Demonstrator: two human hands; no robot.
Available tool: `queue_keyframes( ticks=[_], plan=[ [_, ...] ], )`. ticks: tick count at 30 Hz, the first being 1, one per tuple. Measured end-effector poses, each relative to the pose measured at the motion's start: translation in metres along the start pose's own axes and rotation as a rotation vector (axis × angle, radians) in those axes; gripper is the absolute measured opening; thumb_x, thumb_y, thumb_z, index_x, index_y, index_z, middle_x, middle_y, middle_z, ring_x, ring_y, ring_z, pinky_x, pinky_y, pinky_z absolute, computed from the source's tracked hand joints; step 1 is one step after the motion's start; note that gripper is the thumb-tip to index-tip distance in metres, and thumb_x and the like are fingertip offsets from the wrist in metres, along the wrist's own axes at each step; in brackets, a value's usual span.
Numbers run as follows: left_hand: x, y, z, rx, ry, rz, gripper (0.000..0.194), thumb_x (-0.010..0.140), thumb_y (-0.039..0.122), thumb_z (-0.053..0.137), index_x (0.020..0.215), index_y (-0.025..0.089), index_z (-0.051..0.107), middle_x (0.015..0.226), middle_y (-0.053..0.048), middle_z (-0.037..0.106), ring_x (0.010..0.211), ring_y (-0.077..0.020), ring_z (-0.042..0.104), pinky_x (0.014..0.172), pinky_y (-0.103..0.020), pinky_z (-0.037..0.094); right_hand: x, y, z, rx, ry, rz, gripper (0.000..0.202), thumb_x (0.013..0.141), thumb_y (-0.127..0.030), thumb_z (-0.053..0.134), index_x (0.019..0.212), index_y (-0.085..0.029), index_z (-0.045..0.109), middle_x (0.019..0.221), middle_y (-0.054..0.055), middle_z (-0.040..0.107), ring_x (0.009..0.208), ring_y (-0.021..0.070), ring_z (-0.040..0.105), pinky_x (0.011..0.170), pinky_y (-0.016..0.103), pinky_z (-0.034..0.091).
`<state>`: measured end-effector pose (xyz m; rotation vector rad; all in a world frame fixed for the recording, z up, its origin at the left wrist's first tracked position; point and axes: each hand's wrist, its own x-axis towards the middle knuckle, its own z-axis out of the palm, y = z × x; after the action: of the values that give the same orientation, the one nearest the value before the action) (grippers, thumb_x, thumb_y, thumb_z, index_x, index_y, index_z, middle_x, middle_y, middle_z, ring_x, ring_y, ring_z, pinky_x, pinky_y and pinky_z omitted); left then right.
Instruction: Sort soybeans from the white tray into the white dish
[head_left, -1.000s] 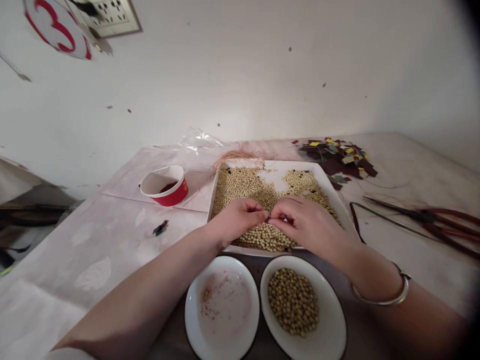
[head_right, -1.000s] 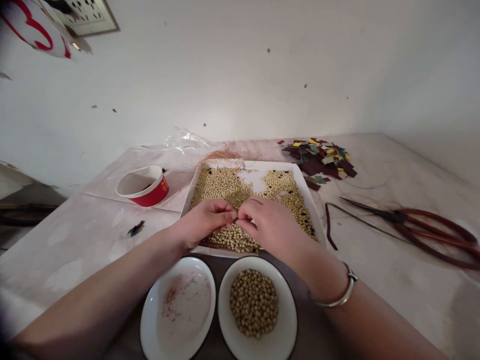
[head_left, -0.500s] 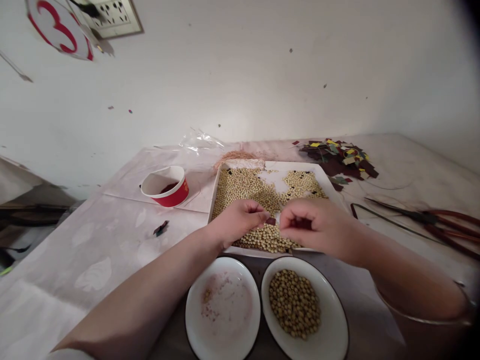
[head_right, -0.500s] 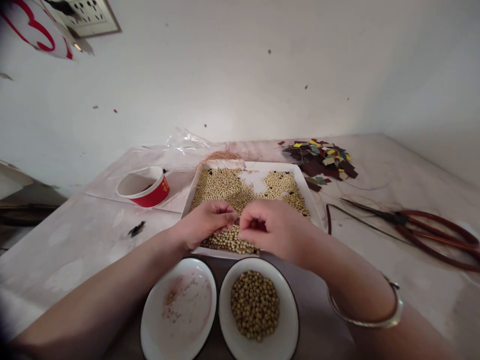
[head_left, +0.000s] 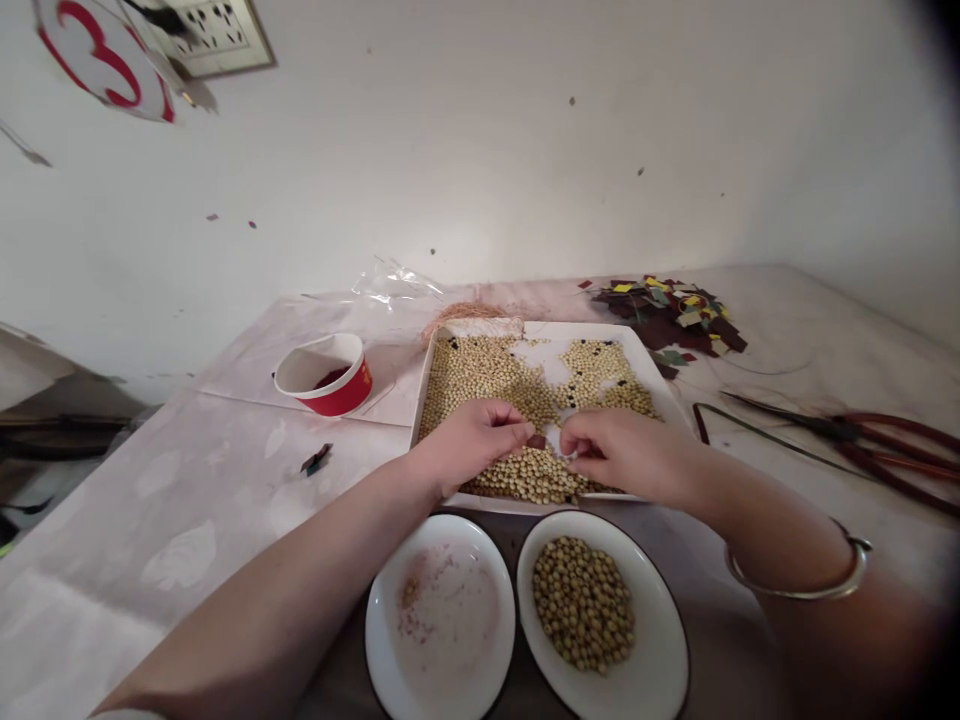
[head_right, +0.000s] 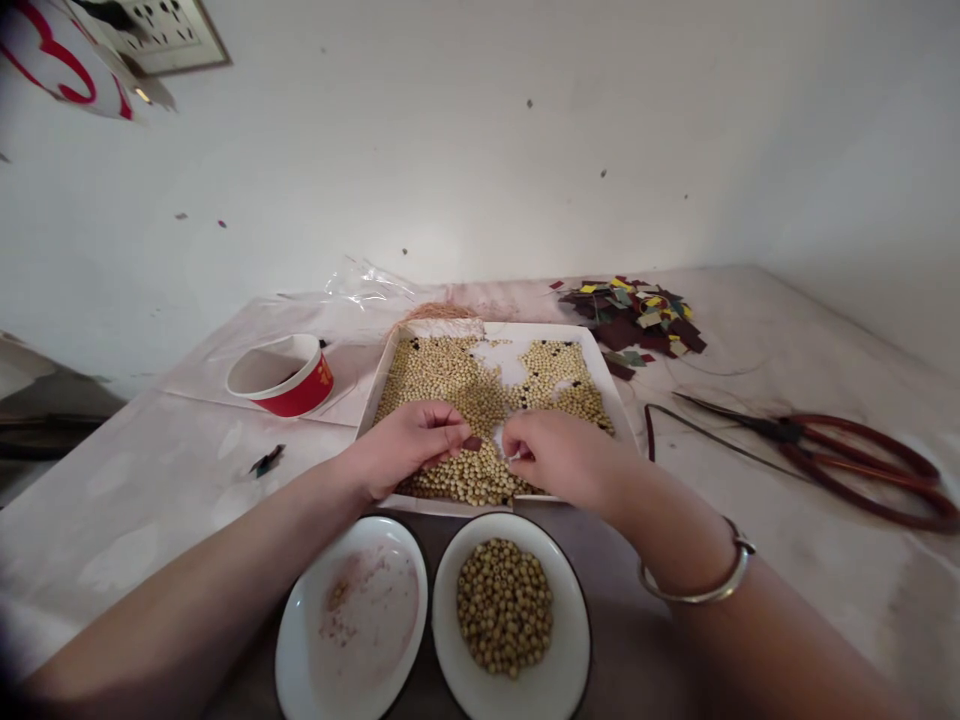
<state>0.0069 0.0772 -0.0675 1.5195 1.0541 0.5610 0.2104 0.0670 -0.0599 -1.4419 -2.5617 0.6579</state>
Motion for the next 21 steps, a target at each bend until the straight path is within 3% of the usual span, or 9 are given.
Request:
queue_keyframes(
  ticks=[9,17,21],
  plan=[
    [0.0,0.002,0.0,-0.003,0.003,0.003,0.028,0.075,0.042,0.057,0.074,0.014,0.06,0.062,0.003,0.053,0.05,-0.0057,0.035,0.048,-0.02,0.025,0.002,0.001,0.01,-0.018,-0.007,-0.028,0.011,0.073,-0.013,0.052,0.064,-0.018,0.057,0.06,0.0,0.058,0.054,0.0114,0.047,0.05,0.023,0.03],
    [-0.001,0.003,0.001,-0.02,-0.001,0.004,0.024,0.077,0.038,0.057,0.073,0.014,0.057,0.061,0.003,0.05,0.05,-0.0053,0.035,0.047,-0.019,0.024,0.006,-0.002,0.013,-0.013,0.041,0.022,0.003,0.073,-0.018,0.055,0.074,-0.018,0.058,0.068,0.002,0.061,0.059,0.0134,0.052,0.054,0.025,0.034],
    [-0.001,0.002,0.0,0.01,0.002,0.025,0.026,0.077,0.039,0.055,0.073,0.013,0.057,0.061,0.003,0.049,0.049,-0.0052,0.034,0.047,-0.019,0.024,0.007,-0.009,0.015,-0.011,0.045,0.008,0.007,0.073,-0.015,0.053,0.071,-0.018,0.058,0.07,0.003,0.062,0.061,0.0137,0.053,0.055,0.025,0.034]
  ],
)
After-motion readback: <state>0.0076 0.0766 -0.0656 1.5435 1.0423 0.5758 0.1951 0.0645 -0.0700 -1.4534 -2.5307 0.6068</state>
